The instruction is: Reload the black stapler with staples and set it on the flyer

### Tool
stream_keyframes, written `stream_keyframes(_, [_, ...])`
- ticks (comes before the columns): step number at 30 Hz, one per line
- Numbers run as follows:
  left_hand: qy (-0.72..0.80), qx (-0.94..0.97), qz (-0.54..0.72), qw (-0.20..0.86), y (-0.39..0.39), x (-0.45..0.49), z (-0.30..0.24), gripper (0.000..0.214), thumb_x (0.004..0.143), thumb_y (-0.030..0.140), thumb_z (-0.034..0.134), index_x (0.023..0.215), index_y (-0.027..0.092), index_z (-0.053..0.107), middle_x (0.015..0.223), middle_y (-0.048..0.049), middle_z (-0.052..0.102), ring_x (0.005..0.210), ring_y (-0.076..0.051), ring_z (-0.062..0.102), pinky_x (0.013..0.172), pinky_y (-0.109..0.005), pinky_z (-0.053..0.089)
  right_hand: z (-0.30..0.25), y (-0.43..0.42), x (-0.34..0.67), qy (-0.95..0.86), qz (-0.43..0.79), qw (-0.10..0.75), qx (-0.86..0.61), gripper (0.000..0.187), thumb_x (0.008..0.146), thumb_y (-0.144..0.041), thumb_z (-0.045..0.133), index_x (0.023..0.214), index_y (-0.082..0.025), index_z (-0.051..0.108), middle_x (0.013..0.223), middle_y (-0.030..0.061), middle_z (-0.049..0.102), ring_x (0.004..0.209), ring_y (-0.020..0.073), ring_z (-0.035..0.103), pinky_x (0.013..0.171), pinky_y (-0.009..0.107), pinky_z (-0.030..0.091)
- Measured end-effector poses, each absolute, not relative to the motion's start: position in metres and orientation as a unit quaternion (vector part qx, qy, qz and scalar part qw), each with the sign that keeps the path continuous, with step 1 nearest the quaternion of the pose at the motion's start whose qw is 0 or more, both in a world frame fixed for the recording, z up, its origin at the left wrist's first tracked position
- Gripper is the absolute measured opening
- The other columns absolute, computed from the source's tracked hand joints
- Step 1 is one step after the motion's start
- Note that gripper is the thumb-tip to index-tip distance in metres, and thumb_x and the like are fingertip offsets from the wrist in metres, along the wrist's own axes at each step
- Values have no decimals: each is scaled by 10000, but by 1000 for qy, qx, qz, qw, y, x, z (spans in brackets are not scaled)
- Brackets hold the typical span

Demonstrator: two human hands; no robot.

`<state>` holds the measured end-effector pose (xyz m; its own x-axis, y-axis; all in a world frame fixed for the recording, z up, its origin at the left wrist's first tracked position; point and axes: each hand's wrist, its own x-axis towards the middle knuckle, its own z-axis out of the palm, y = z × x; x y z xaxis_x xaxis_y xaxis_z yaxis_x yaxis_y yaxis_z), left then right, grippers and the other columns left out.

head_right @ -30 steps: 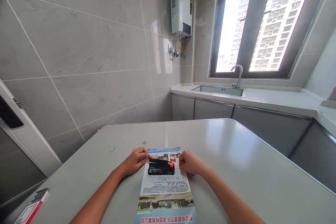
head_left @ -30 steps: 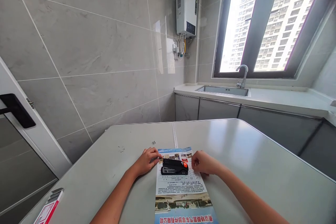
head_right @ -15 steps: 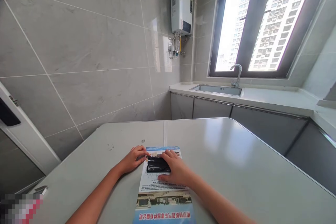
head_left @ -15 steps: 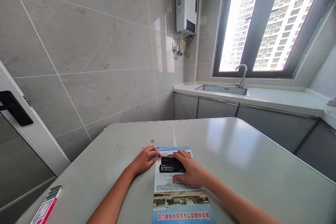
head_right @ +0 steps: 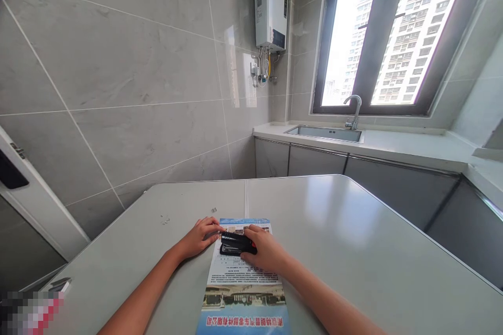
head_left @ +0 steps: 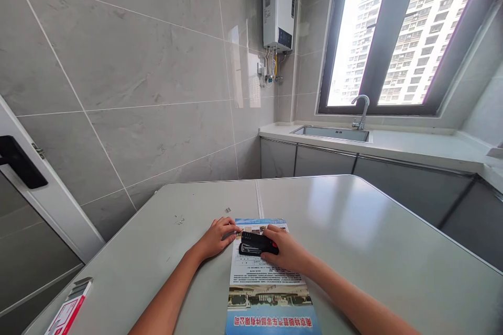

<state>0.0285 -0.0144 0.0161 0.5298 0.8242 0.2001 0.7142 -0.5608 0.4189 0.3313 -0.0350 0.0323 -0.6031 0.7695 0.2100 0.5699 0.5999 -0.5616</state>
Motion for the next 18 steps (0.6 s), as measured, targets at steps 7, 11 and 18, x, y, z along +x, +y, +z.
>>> stream_keyframes(7, [449,861,190,146,-15,29,16,286,1036,377,519,1235,325,717,1231,-69,639,1176,-255,568,1056,-428,386,31,-37,331,-871,240,252,-348,523,836,-293,717,1337,-264,573,1244,70,654,1167,276,550,995,401,445])
stream_keyframes(11, [446,863,190,145,-14,29,16,294,1035,389,522,1244,311,713,1228,-77,639,1174,-259,568,1049,-429,396,25,-37,328,-868,258,244,-346,508,915,-280,636,1412,-257,532,1332,84,651,1212,278,580,1034,412,426])
stream_keyframes(18, [451,861,186,142,-13,29,15,280,1037,375,522,1243,337,707,1230,-66,635,1178,-255,571,1036,-427,393,19,-34,329,-867,254,246,-351,456,921,-288,652,1369,-254,574,1283,83,680,1183,288,607,1014,411,430])
